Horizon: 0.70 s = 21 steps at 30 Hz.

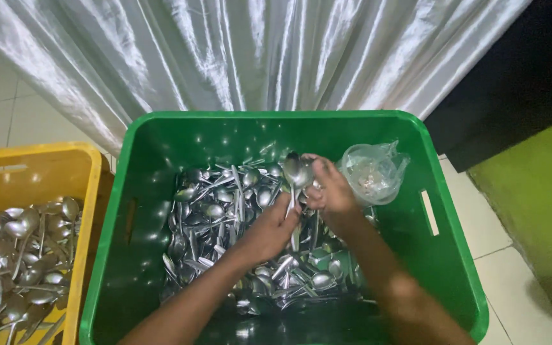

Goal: The person sorts a large pile of metal spoons in a green bin, picking them up by hand, aligning them into bundles, and securing each bundle with a rubber band. The person then places the completed bundles into a yellow bin beside the green one.

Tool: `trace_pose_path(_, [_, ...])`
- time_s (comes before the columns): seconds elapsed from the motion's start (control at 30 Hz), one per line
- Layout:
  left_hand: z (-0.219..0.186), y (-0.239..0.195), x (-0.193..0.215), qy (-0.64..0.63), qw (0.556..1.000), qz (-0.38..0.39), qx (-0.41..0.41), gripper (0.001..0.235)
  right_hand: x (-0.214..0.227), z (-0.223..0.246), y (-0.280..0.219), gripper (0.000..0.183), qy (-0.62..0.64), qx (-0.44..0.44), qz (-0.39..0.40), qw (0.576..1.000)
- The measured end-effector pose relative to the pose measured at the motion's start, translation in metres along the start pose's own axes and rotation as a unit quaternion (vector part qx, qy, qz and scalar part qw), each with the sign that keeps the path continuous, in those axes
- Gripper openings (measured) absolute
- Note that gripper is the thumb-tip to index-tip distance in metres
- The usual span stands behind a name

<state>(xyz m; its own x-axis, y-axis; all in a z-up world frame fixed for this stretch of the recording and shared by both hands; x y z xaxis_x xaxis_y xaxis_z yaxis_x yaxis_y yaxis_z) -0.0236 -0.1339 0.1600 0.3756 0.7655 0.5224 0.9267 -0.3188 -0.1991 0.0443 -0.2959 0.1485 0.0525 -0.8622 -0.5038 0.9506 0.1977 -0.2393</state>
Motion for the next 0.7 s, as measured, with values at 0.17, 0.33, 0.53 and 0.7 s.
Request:
trace_pose_path(0.17, [0.011,0.012,0.004,-0.014,0.998,-0.045,-0.048,0.028,-0.003,0.028,-0.009,0.051,0.058,0.008,0.023,0.998])
trace_pose_path(0.33, [-0.020,-0.001,0.012,0.043,0.998,-0.011,-0.047,0.023,-0.020,0.019,-0.018,0.059,-0.092,0.041,-0.009,0.995])
trace_pose_path(0.53, [-0.016,0.002,0.001,0.011,0.999,-0.046,0.004,0.024,-0.021,0.024,-0.019,0.039,-0.162,0.074,-0.058,0.982])
trace_pose_path(0.7, [-0.006,0.010,0.005,-0.052,0.995,-0.088,0.020,0.038,0.005,0.021,-0.004,0.038,-0.068,0.084,-0.031,0.994])
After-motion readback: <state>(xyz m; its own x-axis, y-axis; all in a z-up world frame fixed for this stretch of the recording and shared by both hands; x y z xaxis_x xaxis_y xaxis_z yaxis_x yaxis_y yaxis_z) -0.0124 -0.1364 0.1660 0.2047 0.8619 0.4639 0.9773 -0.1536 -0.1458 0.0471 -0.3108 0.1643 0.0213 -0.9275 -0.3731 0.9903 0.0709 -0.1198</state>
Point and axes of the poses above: each hand's wrist, its own y-axis towards the middle knuckle, its own x-axis out of the back of the hand, z = x × y, the point moved 1 cm from there along y, towards the middle knuckle, and after that the axes turned 11 degrees about y, right-handed, at the moved point
